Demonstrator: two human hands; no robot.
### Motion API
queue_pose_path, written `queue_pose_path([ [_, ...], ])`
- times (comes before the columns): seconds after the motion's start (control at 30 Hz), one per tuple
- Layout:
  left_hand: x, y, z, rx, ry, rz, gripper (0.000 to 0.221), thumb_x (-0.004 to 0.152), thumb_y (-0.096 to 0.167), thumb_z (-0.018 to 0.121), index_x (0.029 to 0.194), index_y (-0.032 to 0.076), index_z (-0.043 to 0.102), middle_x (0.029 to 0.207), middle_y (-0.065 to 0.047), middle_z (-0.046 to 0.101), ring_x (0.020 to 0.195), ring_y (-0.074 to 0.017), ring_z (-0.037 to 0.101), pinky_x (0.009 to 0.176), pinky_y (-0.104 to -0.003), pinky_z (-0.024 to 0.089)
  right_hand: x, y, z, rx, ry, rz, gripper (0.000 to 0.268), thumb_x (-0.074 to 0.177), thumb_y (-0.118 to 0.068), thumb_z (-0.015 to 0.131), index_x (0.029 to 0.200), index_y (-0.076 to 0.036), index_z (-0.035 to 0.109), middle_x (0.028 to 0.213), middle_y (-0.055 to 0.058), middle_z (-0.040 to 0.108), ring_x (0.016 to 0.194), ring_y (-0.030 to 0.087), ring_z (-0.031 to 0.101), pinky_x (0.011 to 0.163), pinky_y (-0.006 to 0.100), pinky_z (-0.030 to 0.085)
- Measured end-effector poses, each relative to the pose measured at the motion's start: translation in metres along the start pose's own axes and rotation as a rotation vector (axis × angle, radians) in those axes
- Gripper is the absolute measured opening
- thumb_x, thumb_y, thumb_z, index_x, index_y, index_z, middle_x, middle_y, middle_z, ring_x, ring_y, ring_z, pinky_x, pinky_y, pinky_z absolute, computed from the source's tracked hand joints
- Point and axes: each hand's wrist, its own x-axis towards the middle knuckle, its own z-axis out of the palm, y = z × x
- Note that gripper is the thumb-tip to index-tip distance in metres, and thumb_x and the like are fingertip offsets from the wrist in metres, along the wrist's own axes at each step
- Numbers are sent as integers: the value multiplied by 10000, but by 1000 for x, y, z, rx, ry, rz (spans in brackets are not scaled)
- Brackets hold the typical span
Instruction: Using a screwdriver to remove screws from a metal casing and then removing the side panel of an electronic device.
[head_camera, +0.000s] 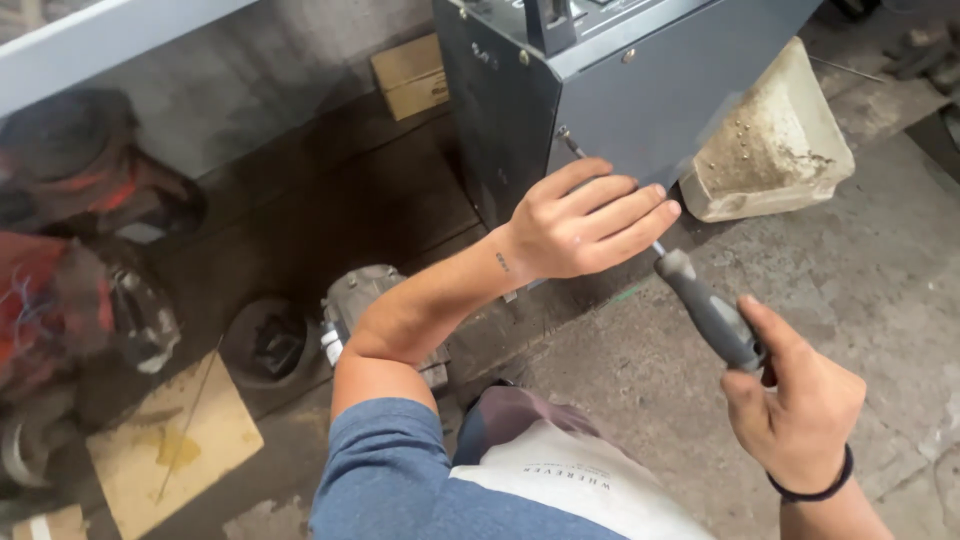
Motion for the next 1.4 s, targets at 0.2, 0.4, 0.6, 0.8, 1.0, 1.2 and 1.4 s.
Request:
queue_pose_path([
  [0.2, -23, -13, 0, -182, -184, 51, 206, 1073, 152, 609, 1243, 134, 724, 1221, -48, 761, 1060, -196, 784, 985, -365, 573, -16, 5, 25, -298, 318, -368, 267, 989, 8, 852, 1201, -125, 758, 1183, 219, 607, 851, 386, 687, 713, 521, 568],
  [0.4, -14, -28, -4, -321, -16, 134, 94, 1011, 139, 696, 1083, 95, 738, 1058, -67, 780, 867, -181, 788, 799, -318, 641, -29, -13, 23, -32, 164, -147, 942, 808, -233, 927, 1594, -182, 410, 1413, 241, 563, 1059, 308, 698, 956, 462, 594],
  [0.6, -39, -38, 5, -304, 10, 133, 103, 1013, 172, 681, 1034, 107, 758, 1047, -52, 780, 981, -199, 770, 905, -346, 622, -31, -43, 25, -35, 51, 343, 594, 1022, -429, 415, 1427, -38, 602, 901, 36, 777, 762, 168, 753, 742, 301, 573],
  [0.8, -67, -74, -23, 444, -324, 68, 541, 1219, 473, 901, 1586, 224, 590, 1735, 28, 168, 1589, -391, 130, 1251, -728, 37, -32, -35, 41, -249, 249, -65, 453, 1010, -261, 709, 1382, -35, 581, 1078, 245, 722, 907, 373, 707, 797, 454, 559],
  [1.0, -24, -63, -32, 204, -152, 98, 265, 1101, 253, 647, 901, 304, 814, 1315, 167, 719, 1408, -172, 469, 1326, -554, 27, -80, -22, 53, -200, 437, -59, 392, 1049, -206, 650, 1382, -44, 525, 1001, 237, 710, 872, 358, 704, 759, 443, 581],
  [1.2, -2, 15, 49, -547, -151, 182, 44, 1011, 139, 730, 970, 128, 743, 1047, -34, 738, 948, -212, 700, 941, -406, 564, -196, 14, 72, -39, 941, 296, 485, 1112, -340, 503, 1374, 64, 442, 1205, 286, 427, 604, 395, 618, 505, 410, 499],
  [1.4, -23, 55, 188, -6, -1097, -390, 918, 1047, 237, 741, 1682, 109, 90, 1688, -244, 36, 1563, -456, 154, 1270, -631, 262, -250, 19, 72, 108, 1011, 697, 457, 1149, -307, 466, 1484, 3, 432, 915, 292, 587, 616, 273, 554, 539, 327, 428],
])
